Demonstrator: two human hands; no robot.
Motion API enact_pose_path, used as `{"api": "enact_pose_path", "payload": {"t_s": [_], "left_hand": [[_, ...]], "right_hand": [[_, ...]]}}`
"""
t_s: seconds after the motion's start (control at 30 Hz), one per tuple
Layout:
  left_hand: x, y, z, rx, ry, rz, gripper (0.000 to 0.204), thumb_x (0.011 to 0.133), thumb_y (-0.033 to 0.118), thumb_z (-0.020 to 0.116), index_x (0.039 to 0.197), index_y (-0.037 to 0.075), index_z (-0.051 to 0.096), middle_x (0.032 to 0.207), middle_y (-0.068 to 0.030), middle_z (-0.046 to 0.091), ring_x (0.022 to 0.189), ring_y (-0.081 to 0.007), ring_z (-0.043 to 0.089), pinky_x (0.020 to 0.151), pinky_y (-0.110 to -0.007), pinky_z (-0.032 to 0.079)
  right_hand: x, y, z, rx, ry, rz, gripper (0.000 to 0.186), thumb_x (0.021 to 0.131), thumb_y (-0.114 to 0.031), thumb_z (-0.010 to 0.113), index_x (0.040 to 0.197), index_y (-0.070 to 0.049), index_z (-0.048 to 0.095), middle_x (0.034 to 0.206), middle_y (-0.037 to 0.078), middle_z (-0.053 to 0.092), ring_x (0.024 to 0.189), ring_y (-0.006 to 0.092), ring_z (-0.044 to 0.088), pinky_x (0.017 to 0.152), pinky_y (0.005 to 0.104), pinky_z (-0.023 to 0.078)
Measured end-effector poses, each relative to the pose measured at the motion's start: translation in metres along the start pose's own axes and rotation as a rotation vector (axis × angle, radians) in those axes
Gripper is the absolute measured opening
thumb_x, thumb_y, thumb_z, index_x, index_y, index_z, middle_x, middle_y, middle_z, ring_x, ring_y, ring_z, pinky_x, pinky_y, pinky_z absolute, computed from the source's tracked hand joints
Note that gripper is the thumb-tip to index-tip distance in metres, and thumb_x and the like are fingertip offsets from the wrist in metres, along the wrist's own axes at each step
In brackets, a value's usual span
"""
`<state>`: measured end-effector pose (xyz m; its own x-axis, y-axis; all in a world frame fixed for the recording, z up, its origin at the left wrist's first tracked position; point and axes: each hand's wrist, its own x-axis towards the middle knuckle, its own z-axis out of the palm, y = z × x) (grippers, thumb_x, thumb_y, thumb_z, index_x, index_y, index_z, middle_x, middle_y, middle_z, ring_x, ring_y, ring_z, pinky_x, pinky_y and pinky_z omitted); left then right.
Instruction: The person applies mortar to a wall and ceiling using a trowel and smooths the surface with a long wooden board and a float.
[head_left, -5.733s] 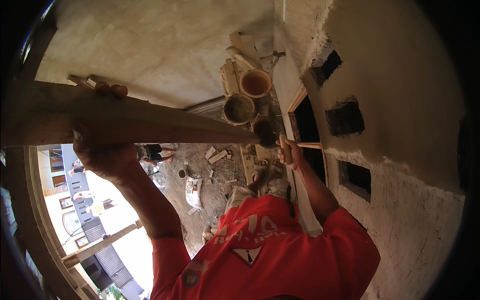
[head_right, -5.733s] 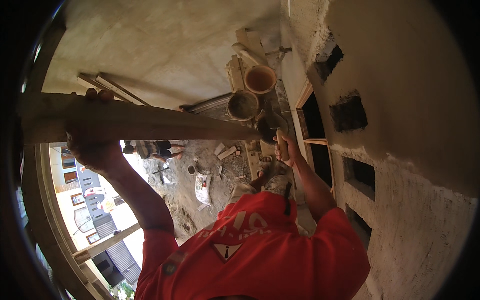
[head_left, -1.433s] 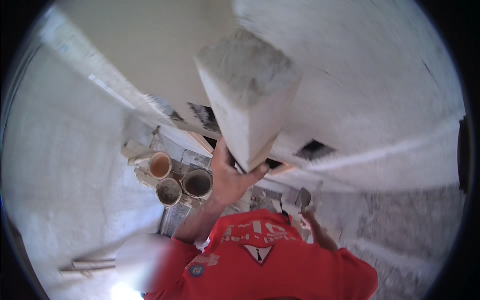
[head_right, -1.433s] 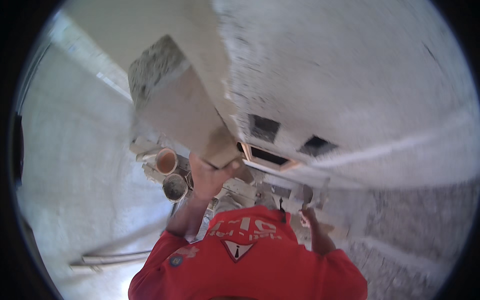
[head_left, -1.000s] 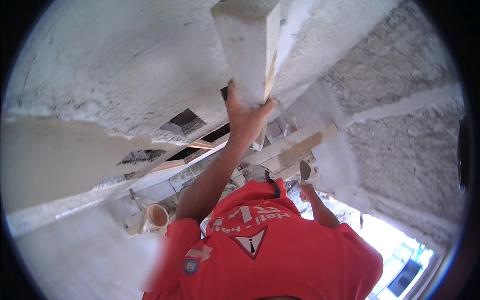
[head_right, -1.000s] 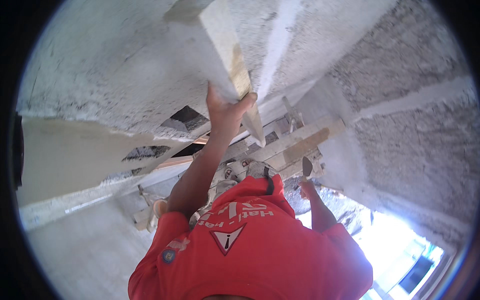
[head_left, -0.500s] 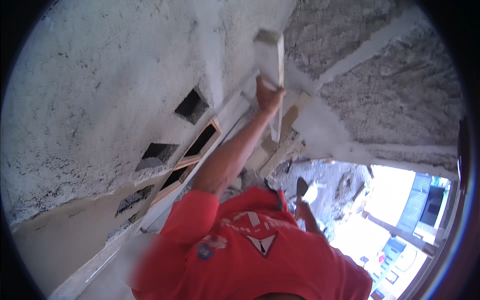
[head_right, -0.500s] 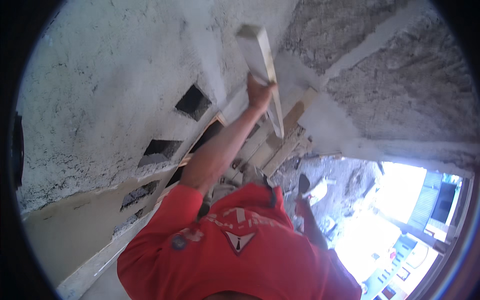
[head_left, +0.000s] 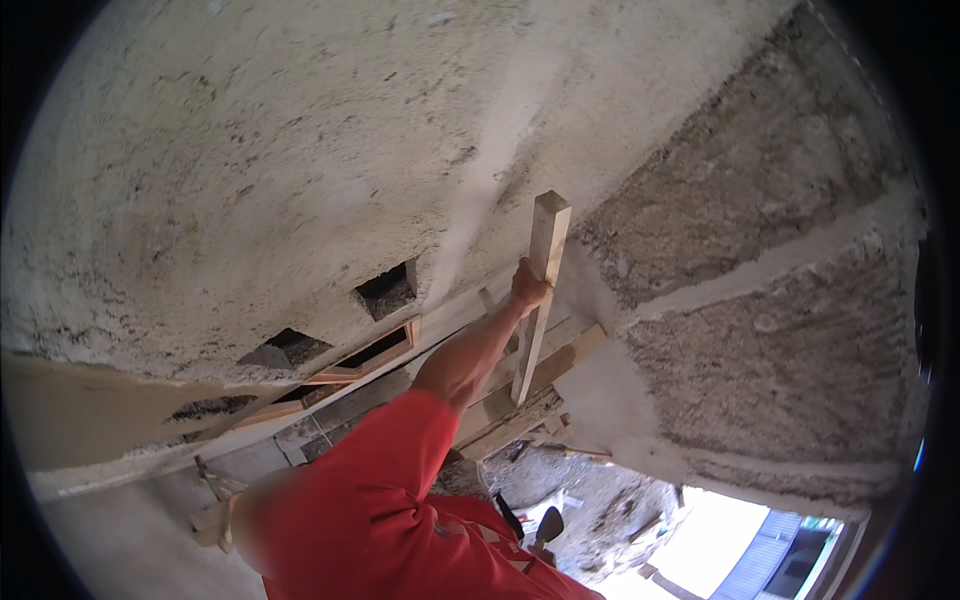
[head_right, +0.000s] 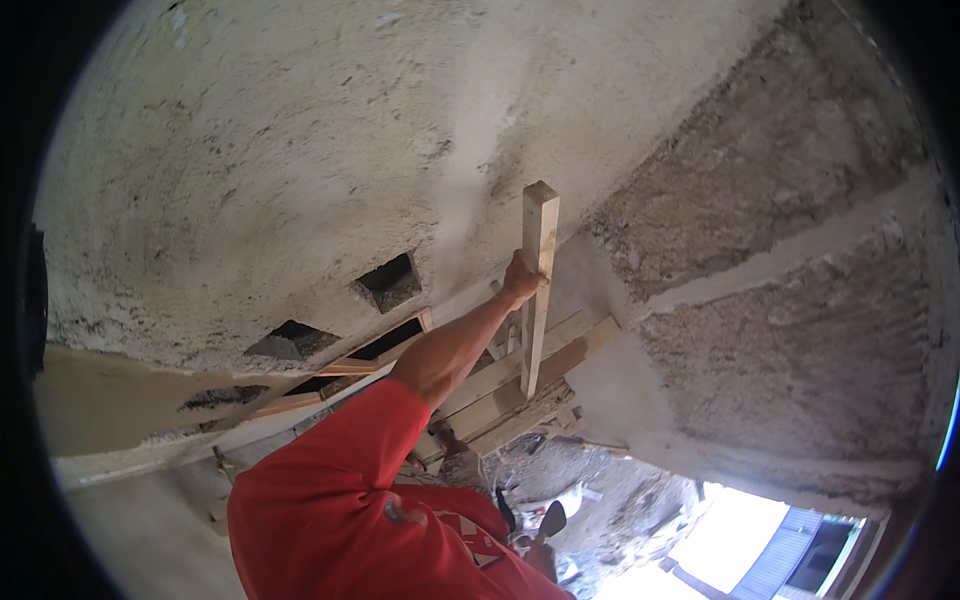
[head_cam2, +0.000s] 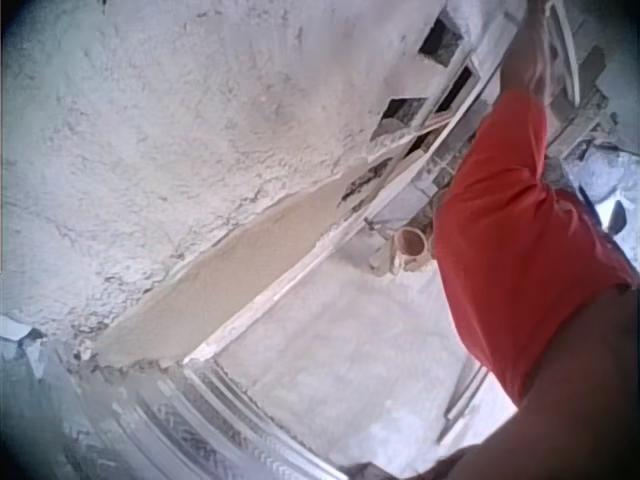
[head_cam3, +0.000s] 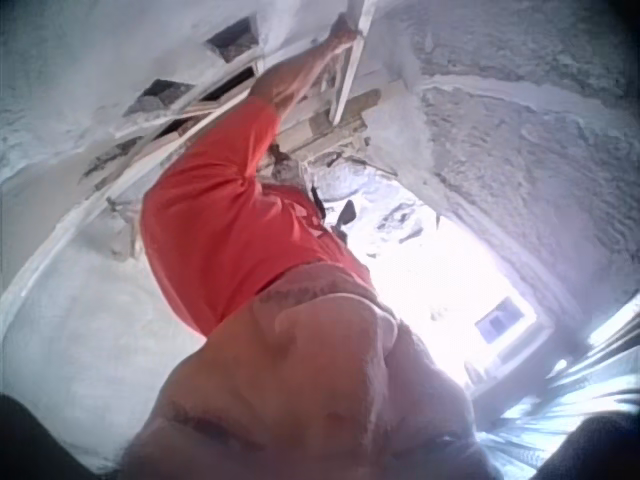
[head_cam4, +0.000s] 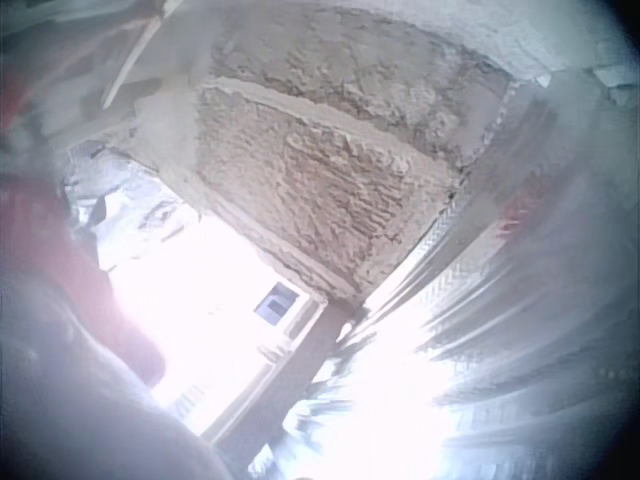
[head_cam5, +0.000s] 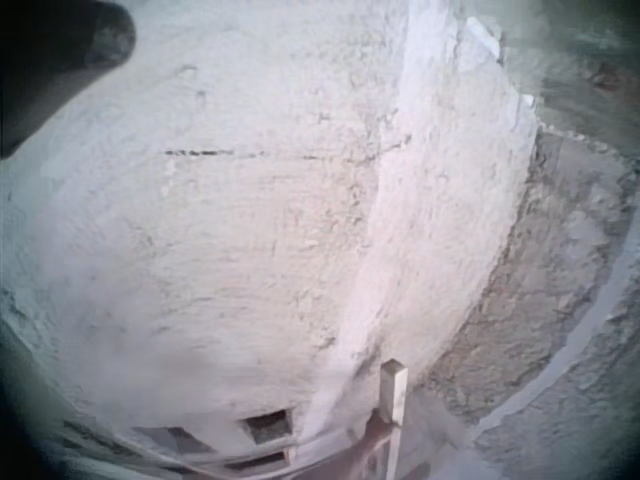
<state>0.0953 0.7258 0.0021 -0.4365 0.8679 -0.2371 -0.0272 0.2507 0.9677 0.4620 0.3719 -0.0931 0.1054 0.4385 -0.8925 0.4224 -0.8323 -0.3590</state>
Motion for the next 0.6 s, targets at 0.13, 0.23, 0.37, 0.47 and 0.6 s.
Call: {"api": "enact_pose_path", "payload": {"t_s": [0.13, 0.23, 0.37, 0.47, 0.6], "left_hand": [[0.052, -0.018, -0.01, -0.067, -0.118, -0.142, 0.097, 0.061, 0.005, 0.082, 0.14, -0.002, 0.027, 0.131, -0.0224, 0.046, 0.119, -0.0315, 0.051, 0.093, -0.041, 0.05], [0.068, -0.043, -0.021, 0.152, -0.027, -0.082, 0.106, 0.072, 0.026, 0.076, 0.15, -0.002, 0.009, 0.149, -0.027, 0.03, 0.137, -0.0365, 0.035, 0.111, -0.04, 0.034], [0.039, -0.018, 0.012, 0.177, 0.062, -0.201, 0.069, 0.078, 0.019, 0.067, 0.137, 0.01, 0.031, 0.124, -0.0226, 0.053, 0.117, -0.042, 0.053, 0.094, -0.051, 0.048], [0.038, -0.015, 0.002, 0.14, 0.134, -0.229, 0.075, 0.077, 0.017, 0.067, 0.14, 0.01, 0.027, 0.124, -0.0216, 0.052, 0.114, -0.0421, 0.053, 0.092, -0.052, 0.048], [0.024, -0.003, -0.011, 0.199, 0.156, -0.215, 0.095, 0.075, 0.022, 0.072, 0.15, 0.012, 0.014, 0.129, -0.0217, 0.048, 0.114, -0.0429, 0.052, 0.092, -0.053, 0.048]], "right_hand": [[0.017, -0.043, -0.005, -0.092, -0.043, -0.035, 0.024, 0.089, -0.028, 0.062, 0.088, -0.004, 0.06, 0.062, 0.008, 0.056, 0.047, 0.0203, 0.055, 0.042, 0.0386, 0.044], [0.034, -0.095, -0.014, -0.291, -0.12, -0.078, 0.023, 0.089, -0.027, 0.061, 0.088, -0.004, 0.059, 0.062, 0.008, 0.056, 0.047, 0.0202, 0.055, 0.041, 0.0384, 0.044], [0.048, -0.125, -0.014, -0.364, -0.119, -0.065, 0.022, 0.088, -0.027, 0.061, 0.088, -0.005, 0.058, 0.062, 0.008, 0.056, 0.047, 0.0201, 0.055, 0.041, 0.038, 0.043], [0.059, -0.155, -0.011, -0.457, -0.15, -0.098, 0.021, 0.088, -0.026, 0.061, 0.089, -0.005, 0.057, 0.062, 0.008, 0.055, 0.047, 0.02, 0.055, 0.041, 0.0377, 0.043], [0.064, -0.179, 0.002, -0.536, -0.189, -0.128, 0.02, 0.088, -0.025, 0.061, 0.089, -0.005, 0.056, 0.063, 0.007, 0.055, 0.046, 0.0198, 0.054, 0.041, 0.0374, 0.043]]}}
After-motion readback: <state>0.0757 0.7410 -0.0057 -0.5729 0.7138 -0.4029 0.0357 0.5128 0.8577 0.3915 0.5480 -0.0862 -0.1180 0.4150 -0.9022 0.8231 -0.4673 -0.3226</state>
